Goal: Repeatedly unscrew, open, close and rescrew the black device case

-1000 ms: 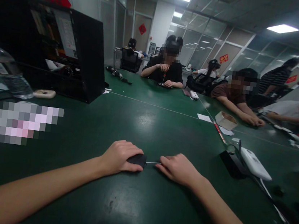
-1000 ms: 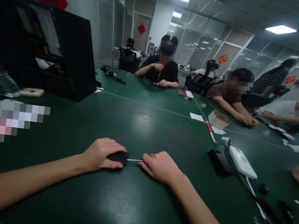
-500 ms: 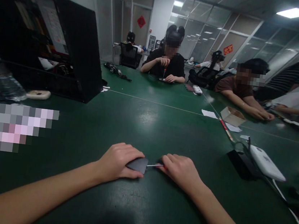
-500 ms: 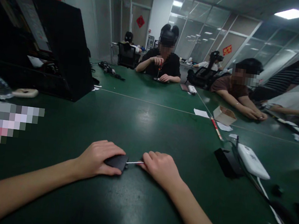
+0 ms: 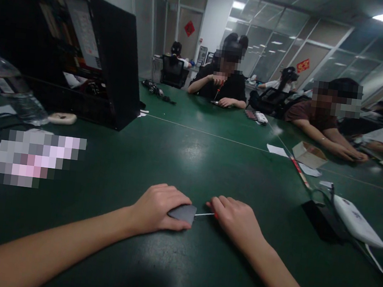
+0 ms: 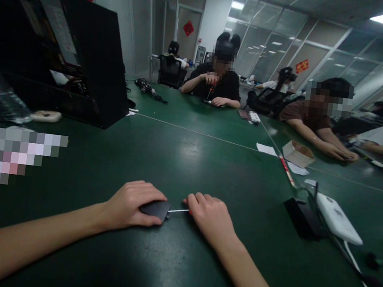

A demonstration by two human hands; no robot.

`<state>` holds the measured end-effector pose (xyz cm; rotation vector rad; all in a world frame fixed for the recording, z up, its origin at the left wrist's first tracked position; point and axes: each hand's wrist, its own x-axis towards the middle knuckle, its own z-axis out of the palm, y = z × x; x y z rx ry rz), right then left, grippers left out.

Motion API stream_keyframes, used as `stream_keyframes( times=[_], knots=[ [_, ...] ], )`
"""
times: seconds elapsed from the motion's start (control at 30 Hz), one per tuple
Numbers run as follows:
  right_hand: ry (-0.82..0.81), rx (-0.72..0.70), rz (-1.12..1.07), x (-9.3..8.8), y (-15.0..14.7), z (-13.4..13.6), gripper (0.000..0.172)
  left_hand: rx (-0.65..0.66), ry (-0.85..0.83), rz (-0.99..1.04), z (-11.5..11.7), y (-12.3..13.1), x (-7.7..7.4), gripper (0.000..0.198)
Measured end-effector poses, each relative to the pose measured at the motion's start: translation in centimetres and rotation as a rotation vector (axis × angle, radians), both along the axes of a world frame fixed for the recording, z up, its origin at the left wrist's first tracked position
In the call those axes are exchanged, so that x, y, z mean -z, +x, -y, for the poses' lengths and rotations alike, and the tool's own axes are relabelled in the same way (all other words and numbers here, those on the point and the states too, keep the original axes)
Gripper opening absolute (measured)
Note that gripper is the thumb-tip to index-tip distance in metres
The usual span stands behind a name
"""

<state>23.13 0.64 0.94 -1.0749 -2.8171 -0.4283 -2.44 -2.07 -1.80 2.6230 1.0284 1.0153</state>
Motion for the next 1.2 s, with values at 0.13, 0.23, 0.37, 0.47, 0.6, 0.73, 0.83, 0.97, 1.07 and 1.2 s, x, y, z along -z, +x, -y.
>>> stream_keyframes(
  times=[0.13,0.23,0.37,0.47,0.6,0.73,0.83,0.97,1.07,1.2],
  knots=[
    [-0.092,0.014,-0.03,0.8,-0.5,0.6,0.033,-0.008,0.0,0.023,0.1,-0.1,0.0,0.046],
    [-0.159,0.004,-0.051,1.5,-0.9,1.0,0.032,-0.015,-0.016,0.042,0.2,-0.2,0.1,0.047],
    [-0.149,0.029,-0.065,1.6,-0.5,0.7,0.034,-0.003,-0.025,0.036,0.2,-0.3,0.1,0.047],
    [-0.08,0.07,-0.059,1.0,0.6,0.2,0.036,0.007,-0.038,0.034,0.2,-0.3,0.0,0.046],
    [0.0,0.083,-0.034,0.2,1.4,0.0,0.037,0.012,-0.042,0.045,0.2,-0.3,0.0,0.044],
    [0.044,0.053,-0.026,0.1,0.9,0.7,0.037,0.013,-0.053,0.046,0.2,-0.3,0.1,0.042],
    [0.071,0.065,-0.051,0.7,0.2,1.1,0.036,0.01,-0.073,0.044,0.3,-0.2,0.1,0.041],
    [0.069,0.077,-0.091,1.6,-0.6,1.2,0.029,0.051,-0.142,0.042,0.0,-0.4,-0.3,0.043],
    [0.022,0.024,-0.115,1.8,-0.6,1.0,0.012,0.158,-0.229,0.023,-0.9,-1.5,-0.8,0.053],
    [-0.039,-0.053,-0.139,1.4,0.5,0.5,0.017,0.214,-0.367,-0.02,-2.5,-3.7,-1.1,0.045]
  ],
)
